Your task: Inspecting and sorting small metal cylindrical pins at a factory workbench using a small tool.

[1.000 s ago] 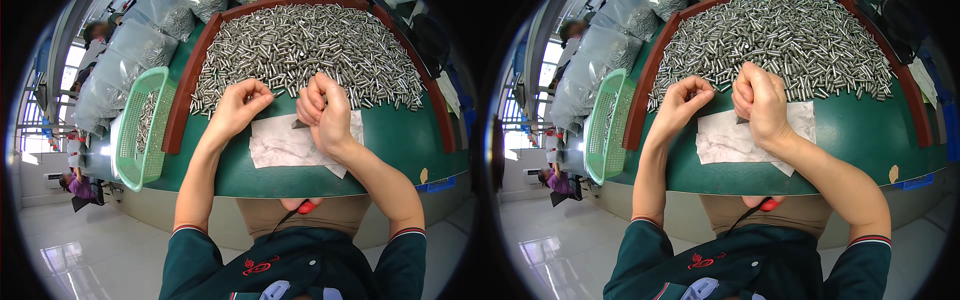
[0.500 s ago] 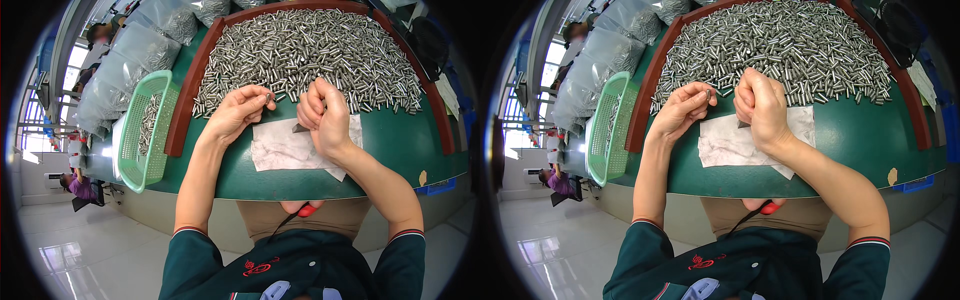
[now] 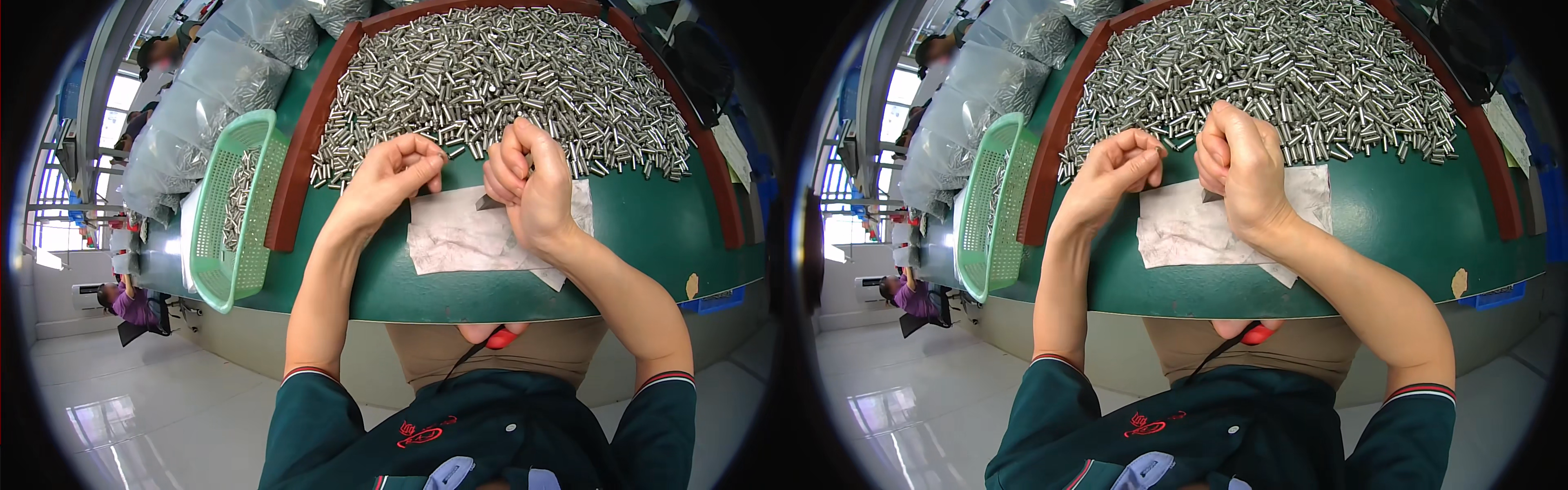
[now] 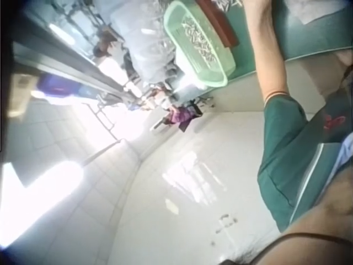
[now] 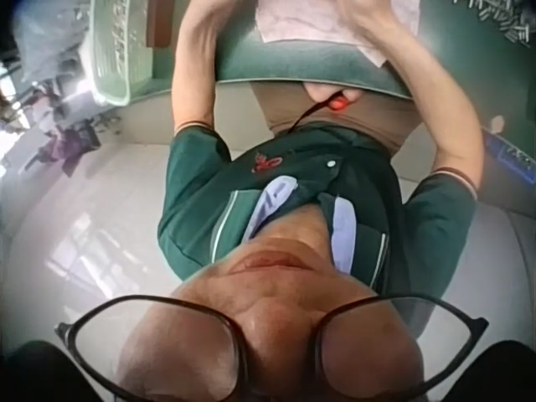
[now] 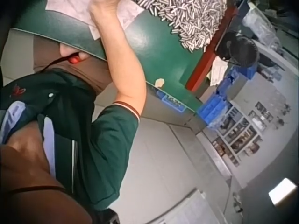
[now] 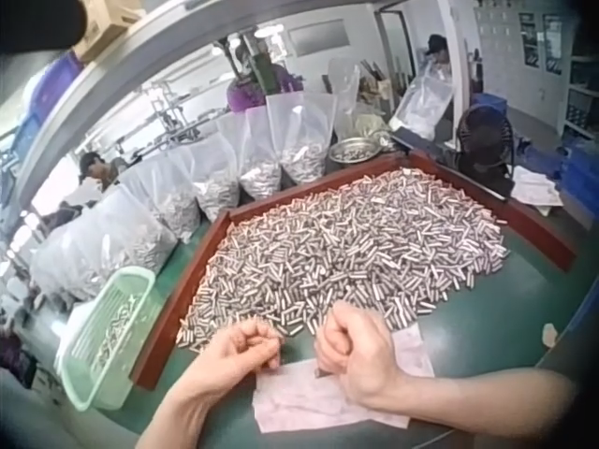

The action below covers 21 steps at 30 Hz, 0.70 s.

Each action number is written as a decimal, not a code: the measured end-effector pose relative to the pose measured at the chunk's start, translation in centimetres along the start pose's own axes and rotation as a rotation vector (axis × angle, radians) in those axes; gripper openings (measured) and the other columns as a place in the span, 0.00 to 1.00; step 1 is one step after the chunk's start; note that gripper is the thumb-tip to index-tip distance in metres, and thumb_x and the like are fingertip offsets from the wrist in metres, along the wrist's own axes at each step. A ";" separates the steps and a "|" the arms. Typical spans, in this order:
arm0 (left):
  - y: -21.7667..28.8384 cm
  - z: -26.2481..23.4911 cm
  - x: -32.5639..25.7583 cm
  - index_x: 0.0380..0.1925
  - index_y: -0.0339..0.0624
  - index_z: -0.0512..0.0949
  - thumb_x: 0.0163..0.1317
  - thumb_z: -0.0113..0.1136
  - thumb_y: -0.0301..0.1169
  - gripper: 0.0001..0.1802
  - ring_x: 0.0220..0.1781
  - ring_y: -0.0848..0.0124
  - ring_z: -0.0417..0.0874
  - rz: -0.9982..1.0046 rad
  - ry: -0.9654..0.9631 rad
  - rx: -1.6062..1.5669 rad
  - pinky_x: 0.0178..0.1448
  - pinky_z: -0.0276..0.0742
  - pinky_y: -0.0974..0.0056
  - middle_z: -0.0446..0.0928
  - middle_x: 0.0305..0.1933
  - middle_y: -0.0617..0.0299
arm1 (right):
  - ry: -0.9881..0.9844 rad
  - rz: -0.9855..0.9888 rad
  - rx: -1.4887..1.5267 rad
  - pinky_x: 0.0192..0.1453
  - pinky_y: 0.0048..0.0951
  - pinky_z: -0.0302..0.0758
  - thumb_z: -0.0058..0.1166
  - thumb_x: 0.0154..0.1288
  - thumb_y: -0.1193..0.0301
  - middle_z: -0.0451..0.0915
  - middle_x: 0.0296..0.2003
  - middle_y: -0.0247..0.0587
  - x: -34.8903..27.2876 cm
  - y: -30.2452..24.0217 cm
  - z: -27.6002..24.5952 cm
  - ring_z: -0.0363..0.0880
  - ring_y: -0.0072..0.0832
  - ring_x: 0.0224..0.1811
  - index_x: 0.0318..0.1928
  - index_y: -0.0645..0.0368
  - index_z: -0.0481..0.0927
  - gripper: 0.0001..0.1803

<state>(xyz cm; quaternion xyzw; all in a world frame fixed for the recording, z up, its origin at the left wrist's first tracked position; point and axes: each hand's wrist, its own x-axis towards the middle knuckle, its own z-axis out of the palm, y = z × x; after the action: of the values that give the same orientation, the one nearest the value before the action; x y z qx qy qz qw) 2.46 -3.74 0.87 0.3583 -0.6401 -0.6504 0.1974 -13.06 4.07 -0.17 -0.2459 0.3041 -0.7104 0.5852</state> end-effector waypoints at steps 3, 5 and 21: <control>0.2 0.9 -0.8 0.26 0.37 0.72 0.55 0.56 0.27 0.06 0.20 0.87 0.60 0.066 -0.154 0.353 0.23 0.57 0.78 0.65 0.17 0.75 | 0.003 -0.002 0.004 0.13 0.20 0.42 0.33 0.63 0.66 0.53 0.07 0.27 0.0 0.1 -0.4 0.44 0.14 0.09 0.13 0.53 0.54 0.20; 0.0 1.6 -1.3 0.24 0.36 0.72 0.51 0.59 0.26 0.06 0.17 0.85 0.59 0.072 -0.148 0.581 0.21 0.56 0.75 0.62 0.14 0.73 | 0.004 -0.001 0.016 0.13 0.20 0.42 0.32 0.62 0.66 0.53 0.07 0.27 0.0 0.0 -0.3 0.44 0.15 0.09 0.13 0.53 0.54 0.20; 0.1 2.0 -1.4 0.19 0.33 0.73 0.45 0.56 0.25 0.05 0.13 0.71 0.69 0.061 -0.042 0.718 0.21 0.65 0.67 0.68 0.11 0.59 | -0.020 -0.041 0.086 0.14 0.21 0.42 0.30 0.60 0.67 0.52 0.07 0.28 -0.1 0.7 0.0 0.43 0.15 0.09 0.12 0.54 0.54 0.19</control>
<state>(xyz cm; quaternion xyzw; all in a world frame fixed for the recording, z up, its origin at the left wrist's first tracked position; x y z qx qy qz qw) 1.92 -1.32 1.15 0.3720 -0.8421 -0.3850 0.0649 -12.55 4.11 -0.69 -0.2339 0.2623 -0.7320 0.5837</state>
